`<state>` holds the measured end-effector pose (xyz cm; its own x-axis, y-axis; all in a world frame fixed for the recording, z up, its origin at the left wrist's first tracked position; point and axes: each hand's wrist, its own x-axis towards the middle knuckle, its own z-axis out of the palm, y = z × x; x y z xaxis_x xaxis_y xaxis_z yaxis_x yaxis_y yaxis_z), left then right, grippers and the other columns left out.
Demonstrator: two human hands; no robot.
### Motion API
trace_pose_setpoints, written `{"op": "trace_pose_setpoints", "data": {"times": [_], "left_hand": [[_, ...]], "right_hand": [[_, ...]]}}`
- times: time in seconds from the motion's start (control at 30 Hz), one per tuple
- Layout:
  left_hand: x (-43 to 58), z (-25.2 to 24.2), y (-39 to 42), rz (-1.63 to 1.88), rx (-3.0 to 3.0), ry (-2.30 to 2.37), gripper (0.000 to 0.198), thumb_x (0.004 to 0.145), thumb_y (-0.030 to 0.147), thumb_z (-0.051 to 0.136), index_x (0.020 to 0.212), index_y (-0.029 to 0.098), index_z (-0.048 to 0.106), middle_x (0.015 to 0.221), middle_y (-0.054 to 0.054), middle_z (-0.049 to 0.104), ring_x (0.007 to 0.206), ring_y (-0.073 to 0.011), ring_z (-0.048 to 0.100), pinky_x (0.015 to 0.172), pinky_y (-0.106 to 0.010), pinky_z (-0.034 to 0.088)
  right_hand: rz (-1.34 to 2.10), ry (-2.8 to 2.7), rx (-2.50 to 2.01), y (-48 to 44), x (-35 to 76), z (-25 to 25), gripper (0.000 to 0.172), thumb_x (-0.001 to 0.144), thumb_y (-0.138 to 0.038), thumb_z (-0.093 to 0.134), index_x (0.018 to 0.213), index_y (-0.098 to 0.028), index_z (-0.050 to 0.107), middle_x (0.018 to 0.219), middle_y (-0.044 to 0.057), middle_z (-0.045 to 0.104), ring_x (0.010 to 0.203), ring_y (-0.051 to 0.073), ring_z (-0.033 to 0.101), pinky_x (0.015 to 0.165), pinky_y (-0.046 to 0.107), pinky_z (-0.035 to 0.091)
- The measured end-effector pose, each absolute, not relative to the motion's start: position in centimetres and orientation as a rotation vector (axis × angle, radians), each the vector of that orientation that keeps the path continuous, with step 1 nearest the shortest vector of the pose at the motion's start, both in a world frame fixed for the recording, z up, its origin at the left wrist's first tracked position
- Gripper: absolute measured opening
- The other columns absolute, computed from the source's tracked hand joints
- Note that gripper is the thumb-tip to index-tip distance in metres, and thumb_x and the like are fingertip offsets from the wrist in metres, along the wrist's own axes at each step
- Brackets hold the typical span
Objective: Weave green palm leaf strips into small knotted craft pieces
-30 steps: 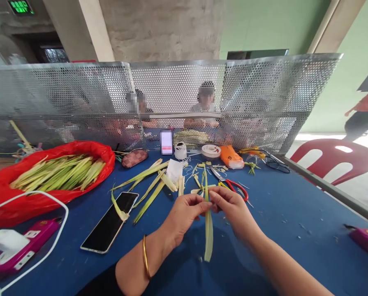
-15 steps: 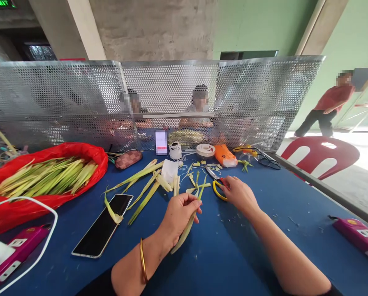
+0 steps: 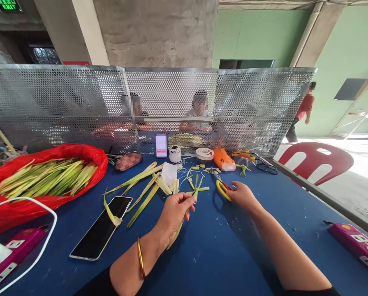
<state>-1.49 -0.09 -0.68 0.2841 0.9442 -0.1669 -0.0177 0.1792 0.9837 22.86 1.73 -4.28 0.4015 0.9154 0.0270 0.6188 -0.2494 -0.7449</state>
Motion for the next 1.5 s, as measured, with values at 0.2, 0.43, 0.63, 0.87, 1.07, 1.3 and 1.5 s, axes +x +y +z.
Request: {"op": "trace_pose_setpoints", "data": {"times": [0.2, 0.43, 0.63, 0.87, 1.07, 1.3, 1.5], "left_hand": [[-2.4, -0.4, 1.2, 1.042, 1.185, 1.076, 0.031, 0.065, 0.044, 0.070, 0.068, 0.014, 0.064, 0.056, 0.003, 0.055, 0.038, -0.0033, 0.036, 0.042, -0.020, 0.024], [-3.3, -0.7, 2.9, 1.198, 1.145, 1.108, 0.030, 0.064, 0.043, 0.071, 0.071, 0.014, 0.067, 0.054, 0.004, 0.052, 0.040, -0.0032, 0.033, 0.041, -0.020, 0.019], [-3.1, -0.9, 2.9, 1.195, 1.194, 1.157, 0.027, 0.066, 0.042, 0.068, 0.070, 0.015, 0.067, 0.053, 0.004, 0.053, 0.039, -0.0045, 0.033, 0.041, -0.021, 0.020], [-2.9, -1.1, 2.7, 1.127, 1.355, 1.165, 0.024, 0.069, 0.040, 0.067, 0.067, 0.017, 0.068, 0.054, 0.003, 0.057, 0.043, -0.0074, 0.039, 0.046, -0.022, 0.026], [-3.0, -0.9, 2.6, 1.118, 1.233, 1.107, 0.030, 0.066, 0.045, 0.072, 0.070, 0.015, 0.067, 0.054, 0.004, 0.056, 0.039, -0.0042, 0.036, 0.043, -0.021, 0.024], [-2.8, -0.4, 1.4, 0.969, 0.803, 0.966, 0.036, 0.054, 0.038, 0.084, 0.076, 0.016, 0.066, 0.069, -0.001, 0.065, 0.062, -0.0119, 0.061, 0.051, -0.019, 0.039], [-2.3, 0.0, 0.7, 1.094, 0.661, 0.889, 0.035, 0.049, 0.033, 0.087, 0.071, 0.015, 0.066, 0.058, 0.005, 0.054, 0.053, -0.0049, 0.046, 0.049, -0.016, 0.034]], "right_hand": [[1.013, -1.204, -1.355, -0.9, 21.3, -1.4, 0.052, 0.072, -0.046, 0.069, 0.114, -0.016, 0.058, 0.045, -0.010, 0.041, 0.040, 0.011, 0.039, 0.043, 0.025, 0.036], [1.249, -1.234, -1.194, -2.0, 18.1, -0.5, 0.055, 0.057, -0.033, 0.085, 0.107, -0.024, 0.064, 0.059, -0.008, 0.050, 0.050, 0.009, 0.042, 0.047, 0.021, 0.035], [1.133, -1.504, -1.258, -1.9, 17.7, -1.3, 0.047, 0.063, -0.028, 0.081, 0.108, -0.024, 0.066, 0.064, -0.008, 0.044, 0.059, 0.011, 0.038, 0.053, 0.022, 0.032], [1.051, -1.640, -1.333, -1.9, 17.4, -1.5, 0.039, 0.073, -0.039, 0.072, 0.108, -0.022, 0.069, 0.064, -0.006, 0.045, 0.059, 0.011, 0.035, 0.053, 0.023, 0.031], [0.906, -1.482, -1.443, -1.0, 18.1, -1.9, 0.051, 0.075, -0.053, 0.066, 0.113, -0.019, 0.067, 0.056, -0.006, 0.047, 0.046, 0.010, 0.035, 0.046, 0.024, 0.027], [0.097, -1.735, -2.308, 0.3, 20.5, -3.6, 0.037, 0.087, -0.031, 0.048, 0.118, -0.018, 0.063, 0.093, 0.013, 0.073, 0.082, 0.029, 0.067, 0.060, 0.031, 0.042], [-0.064, -1.863, -2.282, -0.8, 19.6, -3.1, 0.026, 0.083, -0.024, 0.055, 0.102, -0.015, 0.070, 0.099, 0.019, 0.069, 0.091, 0.033, 0.066, 0.071, 0.037, 0.047]]}}
